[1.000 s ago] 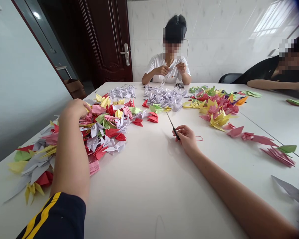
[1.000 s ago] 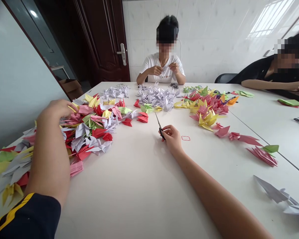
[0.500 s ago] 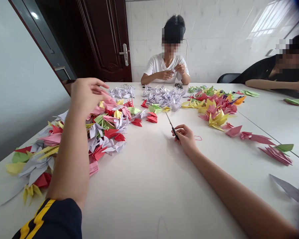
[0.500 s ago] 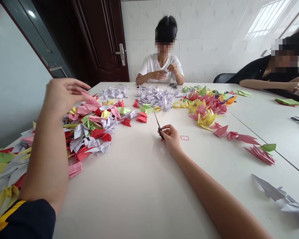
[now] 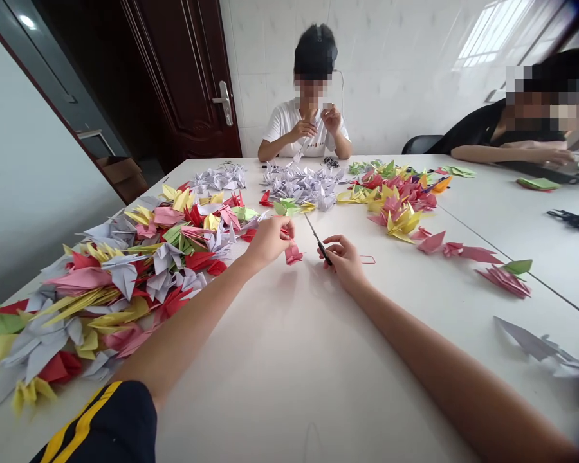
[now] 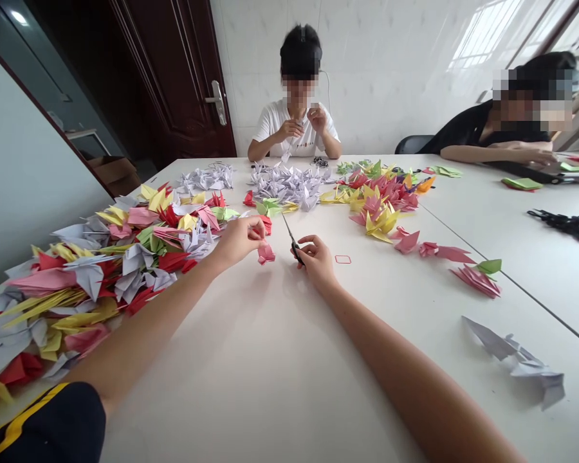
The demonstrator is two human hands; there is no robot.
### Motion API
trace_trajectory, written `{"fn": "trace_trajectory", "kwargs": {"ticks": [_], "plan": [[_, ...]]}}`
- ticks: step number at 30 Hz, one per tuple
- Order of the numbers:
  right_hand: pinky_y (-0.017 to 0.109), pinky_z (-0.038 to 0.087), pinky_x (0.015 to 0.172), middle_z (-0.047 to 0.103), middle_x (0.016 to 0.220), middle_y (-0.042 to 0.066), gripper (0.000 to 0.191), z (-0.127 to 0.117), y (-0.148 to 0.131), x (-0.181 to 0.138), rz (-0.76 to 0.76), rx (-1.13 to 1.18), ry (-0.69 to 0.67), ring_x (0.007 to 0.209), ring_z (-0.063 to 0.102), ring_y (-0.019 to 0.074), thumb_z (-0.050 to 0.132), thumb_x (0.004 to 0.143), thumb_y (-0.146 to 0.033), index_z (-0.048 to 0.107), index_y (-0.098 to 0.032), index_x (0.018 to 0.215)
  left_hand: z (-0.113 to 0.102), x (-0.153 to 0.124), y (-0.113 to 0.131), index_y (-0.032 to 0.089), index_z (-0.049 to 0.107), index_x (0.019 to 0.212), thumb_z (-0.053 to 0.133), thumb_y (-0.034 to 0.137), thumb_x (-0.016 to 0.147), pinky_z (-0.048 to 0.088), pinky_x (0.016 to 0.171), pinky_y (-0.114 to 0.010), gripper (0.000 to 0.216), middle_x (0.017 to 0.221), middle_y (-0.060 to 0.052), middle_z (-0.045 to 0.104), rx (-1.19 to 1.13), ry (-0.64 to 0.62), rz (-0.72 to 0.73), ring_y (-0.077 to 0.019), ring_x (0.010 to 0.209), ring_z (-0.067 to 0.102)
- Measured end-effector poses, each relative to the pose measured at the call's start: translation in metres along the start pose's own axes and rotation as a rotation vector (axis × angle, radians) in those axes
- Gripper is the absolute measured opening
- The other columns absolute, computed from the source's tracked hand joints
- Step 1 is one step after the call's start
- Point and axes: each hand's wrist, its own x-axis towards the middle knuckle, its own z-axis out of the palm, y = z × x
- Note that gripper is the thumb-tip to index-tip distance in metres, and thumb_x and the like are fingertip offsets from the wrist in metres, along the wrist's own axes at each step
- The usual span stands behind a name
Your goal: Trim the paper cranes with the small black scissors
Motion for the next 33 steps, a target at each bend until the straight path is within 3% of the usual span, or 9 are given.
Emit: {"fn": "trace_trajectory", "kwargs": {"ticks": [3,6,12,17,20,27,30,33], "plan": [[0.025,0.036,0.047,0.069,0.071,0.000,0.036,0.000,-0.001,-0.001,-0.003,-0.007,-0.006,0.051,0.056,0.0129,0.078,0.067,-0.045,0.059,-0.023,0.090,0.014,-0.002,-0.009,0.017,0.066,0.064,0.058,0.000,0.065,0.048,0.065,-0.028,0.019,0.069,-0.002,0.067,0.022,-0.017,0.038,-0.0176,0.068,0.065],[0.025,0.036,0.047,0.069,0.071,0.000,0.035,-0.001,-0.002,-0.001,-0.003,-0.017,-0.009,0.051,0.057,0.0131,0.077,0.068,-0.046,0.059,-0.023,0.089,0.028,-0.004,-0.022,0.018,0.073,0.069,0.049,-0.002,0.067,0.049,0.070,-0.029,0.031,0.081,-0.005,0.071,0.066,0.017,0.110,-0.0176,0.073,0.064],[0.025,0.034,0.047,0.070,0.072,0.000,0.038,-0.001,-0.001,0.000,-0.007,-0.039,-0.002,0.050,0.056,0.0130,0.078,0.067,-0.049,0.060,-0.023,0.088,0.046,-0.007,-0.048,0.019,0.072,0.067,0.050,0.007,0.078,0.050,0.079,-0.030,0.027,0.088,-0.007,0.072,0.049,-0.009,0.176,-0.0205,0.084,0.065],[0.025,0.035,0.048,0.069,0.071,0.000,0.036,0.000,-0.002,-0.001,0.000,-0.020,-0.004,0.051,0.056,0.0132,0.078,0.068,-0.047,0.060,-0.023,0.088,0.048,-0.013,-0.048,0.020,0.077,0.090,0.053,0.019,0.085,0.051,0.084,-0.032,0.025,0.096,-0.007,0.073,-0.022,0.044,0.140,-0.0230,0.094,0.066],[0.025,0.035,0.048,0.069,0.072,0.000,0.034,-0.001,-0.002,-0.001,-0.002,-0.029,-0.006,0.051,0.056,0.0132,0.077,0.068,-0.045,0.060,-0.023,0.089,0.046,-0.016,-0.044,0.019,0.077,0.094,0.056,0.034,0.089,0.051,0.084,-0.033,0.026,0.098,-0.008,0.073,-0.071,0.063,0.120,-0.0243,0.095,0.066],[0.025,0.035,0.048,0.069,0.071,0.000,0.034,0.000,-0.003,-0.001,0.004,-0.034,0.001,0.052,0.056,0.0134,0.077,0.067,-0.045,0.062,-0.023,0.089,0.039,-0.014,-0.043,0.018,0.073,0.087,0.050,0.062,0.091,0.049,0.092,-0.035,0.049,0.107,-0.011,0.070,-0.253,0.076,0.116,-0.0265,0.107,0.062],[0.025,0.035,0.047,0.069,0.072,0.000,0.032,0.001,-0.003,-0.001,0.000,-0.035,0.001,0.052,0.056,0.0133,0.076,0.068,-0.043,0.063,-0.023,0.089,0.040,-0.010,-0.051,0.019,0.061,0.065,0.045,0.070,0.090,0.047,0.097,-0.038,0.059,0.097,-0.011,0.068,-0.291,0.118,0.103,-0.0271,0.109,0.060],[0.024,0.035,0.046,0.070,0.072,0.001,0.032,0.001,-0.002,-0.001,0.000,-0.043,0.000,0.052,0.057,0.0132,0.076,0.069,-0.043,0.063,-0.022,0.089,0.042,-0.005,-0.061,0.020,0.047,0.057,0.044,0.073,0.089,0.050,0.094,-0.038,0.062,0.079,-0.008,0.063,-0.369,0.168,0.032,-0.0234,0.097,0.063]]}}
